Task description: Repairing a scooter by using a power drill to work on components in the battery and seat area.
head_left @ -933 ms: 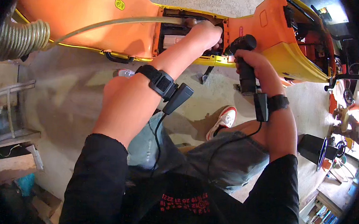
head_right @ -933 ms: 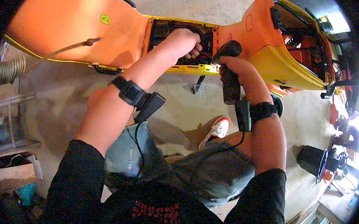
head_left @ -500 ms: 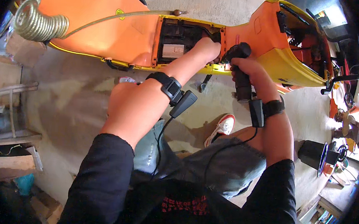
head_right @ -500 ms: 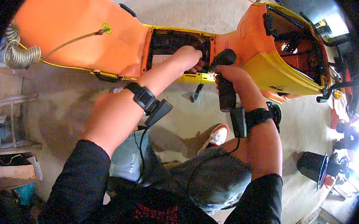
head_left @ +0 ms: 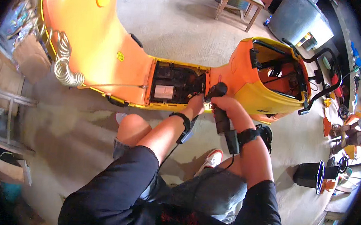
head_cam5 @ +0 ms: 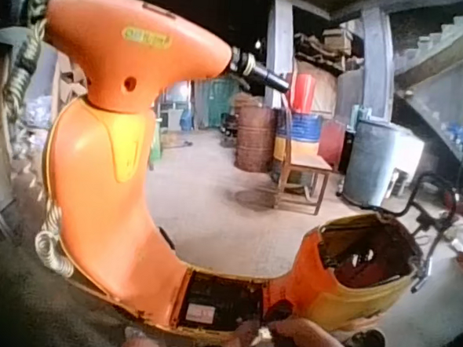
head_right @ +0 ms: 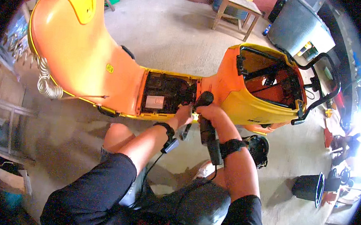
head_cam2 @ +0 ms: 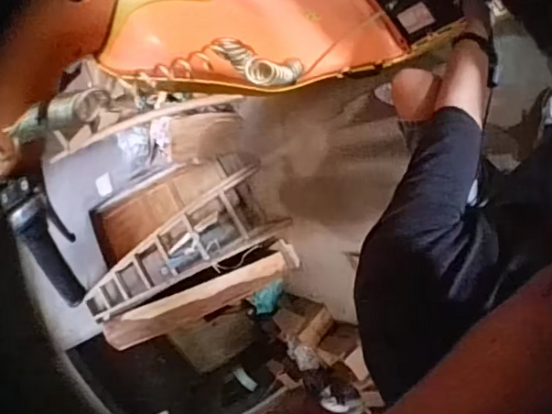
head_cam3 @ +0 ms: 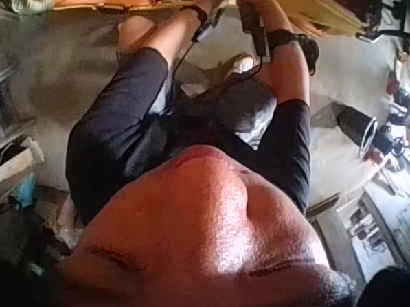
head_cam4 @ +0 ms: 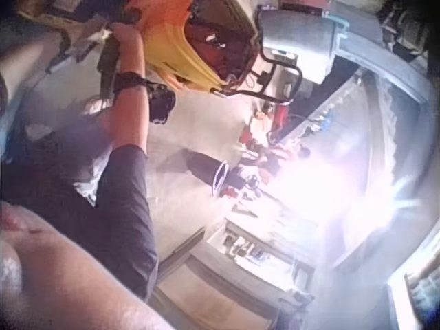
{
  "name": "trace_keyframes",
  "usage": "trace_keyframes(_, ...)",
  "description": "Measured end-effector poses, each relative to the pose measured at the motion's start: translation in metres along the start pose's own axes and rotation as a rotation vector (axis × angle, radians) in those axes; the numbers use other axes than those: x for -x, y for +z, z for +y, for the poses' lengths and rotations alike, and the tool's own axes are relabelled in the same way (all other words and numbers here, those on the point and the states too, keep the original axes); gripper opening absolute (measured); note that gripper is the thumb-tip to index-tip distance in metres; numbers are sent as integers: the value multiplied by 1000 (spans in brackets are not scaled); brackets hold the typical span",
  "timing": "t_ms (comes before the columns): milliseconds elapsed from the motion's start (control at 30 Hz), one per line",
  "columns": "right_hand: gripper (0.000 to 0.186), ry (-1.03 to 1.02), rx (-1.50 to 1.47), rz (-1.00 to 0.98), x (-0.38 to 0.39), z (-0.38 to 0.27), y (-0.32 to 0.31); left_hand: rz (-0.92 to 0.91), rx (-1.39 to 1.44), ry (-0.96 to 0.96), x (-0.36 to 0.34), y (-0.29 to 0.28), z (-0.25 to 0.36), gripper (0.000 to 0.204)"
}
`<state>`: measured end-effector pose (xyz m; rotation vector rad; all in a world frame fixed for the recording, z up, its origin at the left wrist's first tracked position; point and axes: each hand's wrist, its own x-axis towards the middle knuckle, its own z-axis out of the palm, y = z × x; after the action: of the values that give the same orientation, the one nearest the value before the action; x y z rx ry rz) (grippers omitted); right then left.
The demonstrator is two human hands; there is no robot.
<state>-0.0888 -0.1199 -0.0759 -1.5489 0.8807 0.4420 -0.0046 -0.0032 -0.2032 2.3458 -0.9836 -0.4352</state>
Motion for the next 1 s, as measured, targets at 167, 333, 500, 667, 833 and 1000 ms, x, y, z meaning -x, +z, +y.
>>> trace_keyframes(167,20,-33,27,44,18,-16,17,204,-16,70,1,10,-18,31)
trace_keyframes(333,18,-150,101,18,26,-31,33,288,125,135,-17,14,-49,32)
trace_keyframes(500,26,-211,193,115,21,0,-5,27,348,53,-10,15,13,23)
trace_keyframes(667,29,-186,286,136,23,-17,9,198,190,132,-17,10,-13,28)
trace_keyframes(833,46,-198,402,113,19,-14,4,237,-167,173,-16,13,-10,22)
trace_keyframes(1000,26,-186,294,149,55,-27,12,236,-271,242,-12,21,-26,25)
